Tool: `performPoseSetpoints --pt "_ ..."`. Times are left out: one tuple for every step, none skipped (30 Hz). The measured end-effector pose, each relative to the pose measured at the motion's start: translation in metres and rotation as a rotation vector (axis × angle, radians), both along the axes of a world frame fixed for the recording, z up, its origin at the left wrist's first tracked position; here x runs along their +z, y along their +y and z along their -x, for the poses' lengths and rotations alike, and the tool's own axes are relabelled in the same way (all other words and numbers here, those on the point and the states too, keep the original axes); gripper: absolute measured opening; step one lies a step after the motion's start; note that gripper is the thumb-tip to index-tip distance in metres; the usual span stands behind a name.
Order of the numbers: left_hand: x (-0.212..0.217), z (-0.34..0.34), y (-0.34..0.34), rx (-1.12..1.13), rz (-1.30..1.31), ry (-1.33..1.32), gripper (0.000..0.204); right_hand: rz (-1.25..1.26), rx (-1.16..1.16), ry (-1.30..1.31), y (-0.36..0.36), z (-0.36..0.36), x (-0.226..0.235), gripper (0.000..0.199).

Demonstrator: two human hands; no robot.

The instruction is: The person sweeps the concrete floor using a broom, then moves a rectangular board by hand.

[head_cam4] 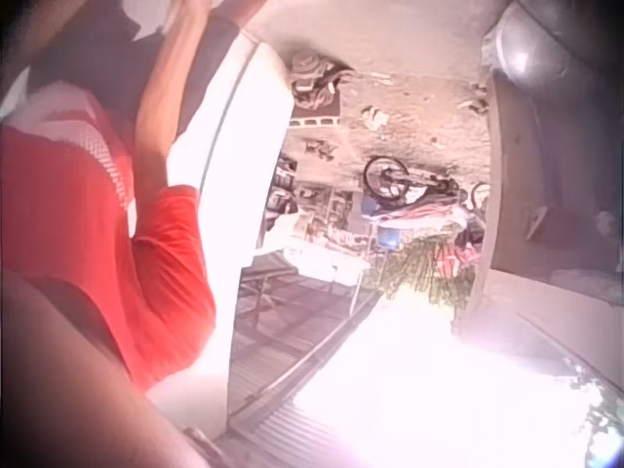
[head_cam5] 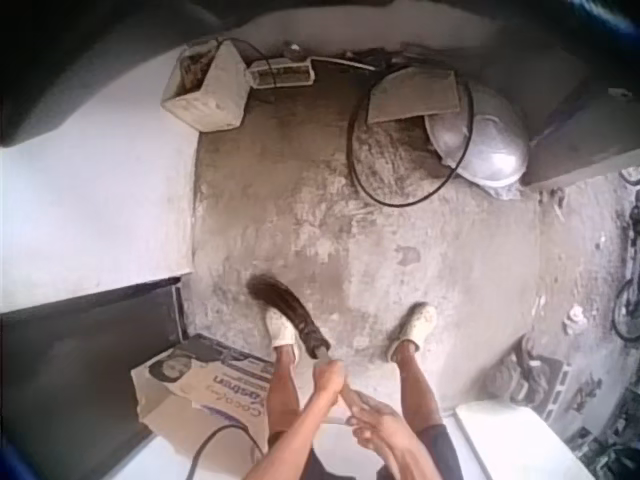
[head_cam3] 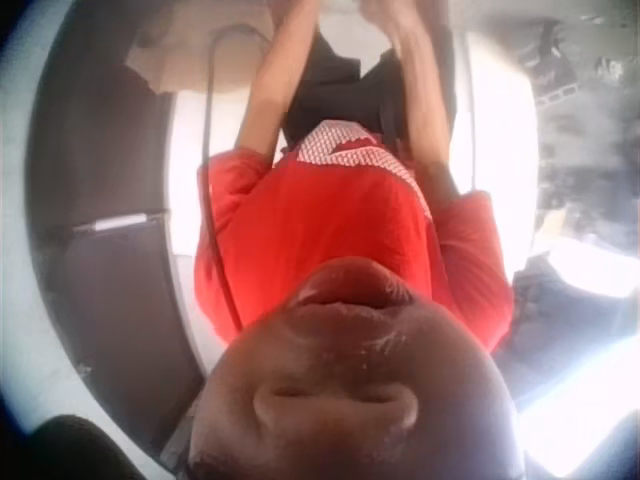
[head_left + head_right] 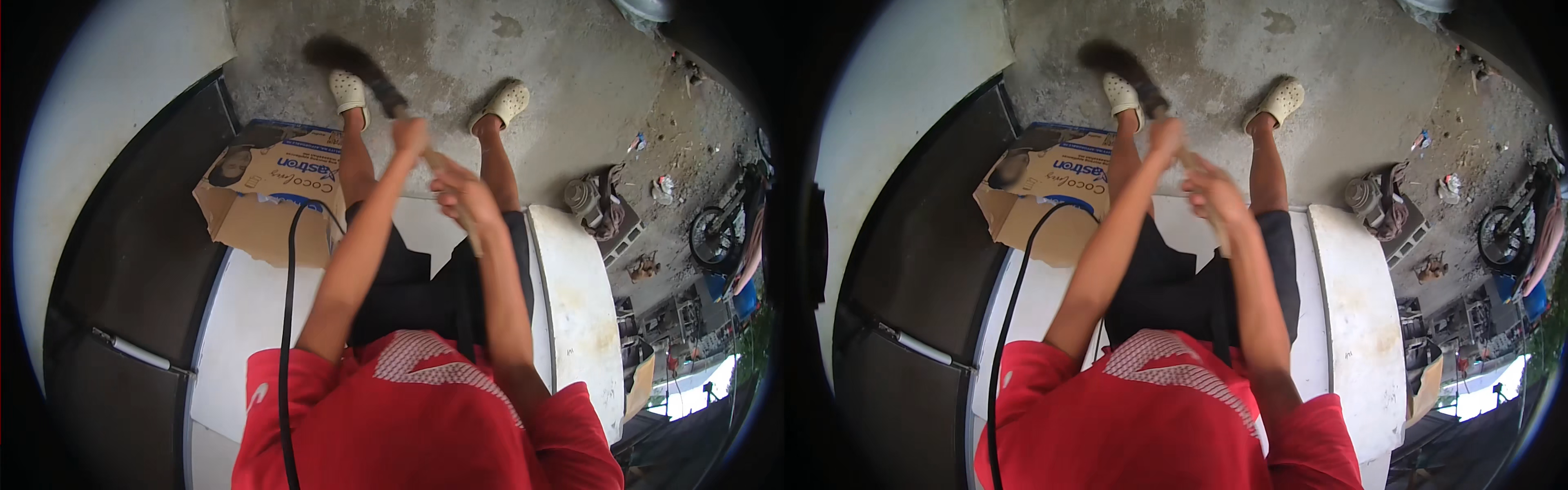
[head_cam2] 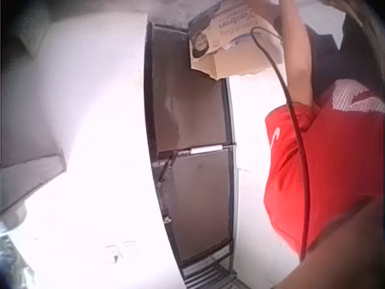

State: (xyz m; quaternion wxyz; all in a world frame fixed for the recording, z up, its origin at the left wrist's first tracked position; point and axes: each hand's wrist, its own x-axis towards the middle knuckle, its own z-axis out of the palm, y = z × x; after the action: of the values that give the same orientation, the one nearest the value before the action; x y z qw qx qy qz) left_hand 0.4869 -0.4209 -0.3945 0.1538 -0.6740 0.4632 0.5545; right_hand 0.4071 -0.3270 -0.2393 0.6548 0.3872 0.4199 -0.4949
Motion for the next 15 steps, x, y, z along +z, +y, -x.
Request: performPoseSetpoints --pt "0.004 0.028 0.062 -0.17 -0.035 0.082 0.022 -0.16 0.033 0.122 0.044 0.012 0.017 0.054" --pt "0.012 0.052 0.117 -0.265 -0.108 0.106 0.016 -0.137 -0.021 0.207 0.087 0.019 0.035 0.051" --pt "0.029 0.074 0.173 -0.233 -0.157 0.096 0.02 -0.213 -0.134 0.209 0.127 0.023 0.054 0.053" --pt "0.047 0.094 0.217 -0.332 -0.304 0.084 0.03 -0.291 -0.225 0.227 0.162 0.024 0.073 0.052" --pt "0.068 0.109 0.252 -0.292 -0.461 0.065 0.042 -0.312 -0.364 0.231 0.188 0.024 0.086 0.051" --pt "0.091 0.117 0.274 -0.218 -0.526 0.099 0.036 -0.361 -0.499 0.215 0.205 0.021 0.103 0.05" --pt "0.109 0.122 0.285 -0.283 -0.531 0.201 0.032 -0.371 -0.558 0.184 0.213 0.019 0.117 0.049" --pt "0.126 0.123 0.288 -0.21 -0.579 0.233 0.031 -0.365 -0.634 0.181 0.214 0.018 0.126 0.049" --pt "0.141 0.125 0.287 -0.136 -0.617 0.26 0.03 -0.363 -0.537 0.211 0.21 0.017 0.136 0.05" --pt "0.151 0.121 0.277 -0.041 -0.665 0.304 0.031 -0.325 -0.459 0.275 0.201 0.016 0.144 0.051" --pt "0.157 0.115 0.261 -0.048 -0.651 0.299 0.031 -0.336 -0.433 0.202 0.19 0.017 0.149 0.055" --pt "0.16 0.106 0.242 0.01 -0.536 0.301 0.028 -0.385 -0.317 0.117 0.175 0.018 0.152 0.064" --pt "0.16 0.091 0.215 0.023 -0.5 0.289 0.025 -0.216 -0.272 0.118 0.159 0.019 0.151 0.065" --pt "0.154 0.078 0.181 0.128 -0.535 0.255 0.018 -0.153 -0.154 0.095 0.141 0.018 0.147 0.067" --pt "0.149 0.064 0.144 0.235 -0.347 0.288 0.01 -0.007 -0.069 0.103 0.118 0.018 0.134 0.072"
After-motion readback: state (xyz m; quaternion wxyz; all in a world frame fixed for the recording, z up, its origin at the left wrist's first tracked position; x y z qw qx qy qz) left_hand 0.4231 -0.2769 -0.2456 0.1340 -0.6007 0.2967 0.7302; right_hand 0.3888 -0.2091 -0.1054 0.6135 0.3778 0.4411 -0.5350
